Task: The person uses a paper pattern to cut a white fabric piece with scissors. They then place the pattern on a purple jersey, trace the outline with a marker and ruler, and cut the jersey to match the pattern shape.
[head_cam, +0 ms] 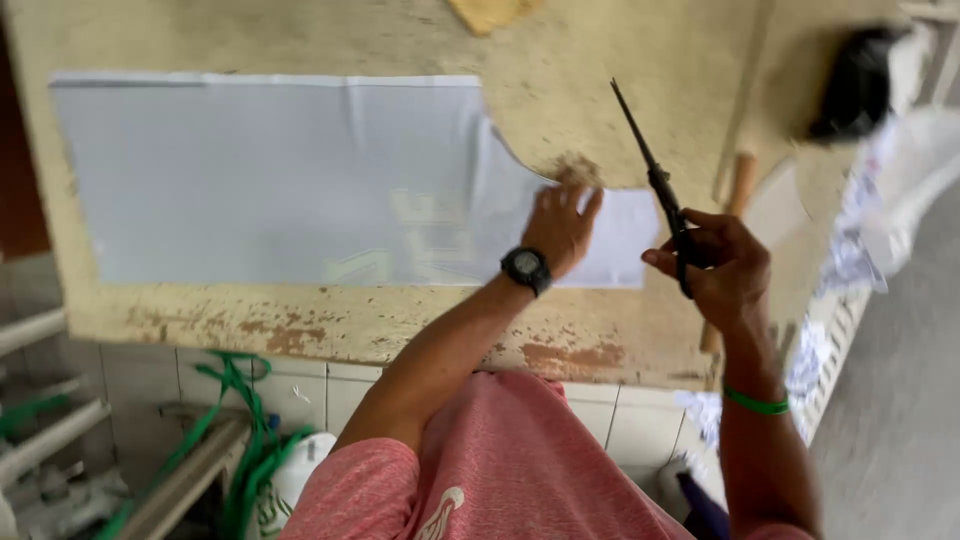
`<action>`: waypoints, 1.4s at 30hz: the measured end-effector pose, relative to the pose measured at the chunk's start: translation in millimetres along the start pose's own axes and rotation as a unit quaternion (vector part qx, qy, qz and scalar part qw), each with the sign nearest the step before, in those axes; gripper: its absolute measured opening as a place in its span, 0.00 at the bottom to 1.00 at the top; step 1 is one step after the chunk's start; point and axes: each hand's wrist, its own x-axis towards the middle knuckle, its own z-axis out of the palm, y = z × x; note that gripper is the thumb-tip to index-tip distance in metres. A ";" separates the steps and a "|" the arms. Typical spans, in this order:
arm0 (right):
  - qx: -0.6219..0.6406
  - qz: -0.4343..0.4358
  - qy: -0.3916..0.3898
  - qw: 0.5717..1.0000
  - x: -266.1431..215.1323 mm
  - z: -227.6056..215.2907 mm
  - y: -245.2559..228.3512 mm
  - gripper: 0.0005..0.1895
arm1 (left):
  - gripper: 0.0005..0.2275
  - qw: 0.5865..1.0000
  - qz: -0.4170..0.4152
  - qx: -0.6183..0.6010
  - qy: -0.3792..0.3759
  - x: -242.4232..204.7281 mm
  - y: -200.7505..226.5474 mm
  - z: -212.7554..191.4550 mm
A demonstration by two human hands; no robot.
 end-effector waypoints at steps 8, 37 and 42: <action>-0.291 0.125 -0.246 0.916 150.6 54.8 -102.6 0.36 | 0.21 0.976 -0.054 -0.202 -0.067 -16.9 -17.4 -43.1; -0.342 0.124 -0.384 0.849 280.6 126.2 -81.6 0.13 | 0.16 0.917 -0.229 -0.324 -0.045 127.9 -121.2 -122.4; -0.345 0.146 -0.385 0.843 274.3 129.8 -92.4 0.26 | 0.03 0.968 -0.236 -0.065 -0.063 122.4 -236.6 -93.7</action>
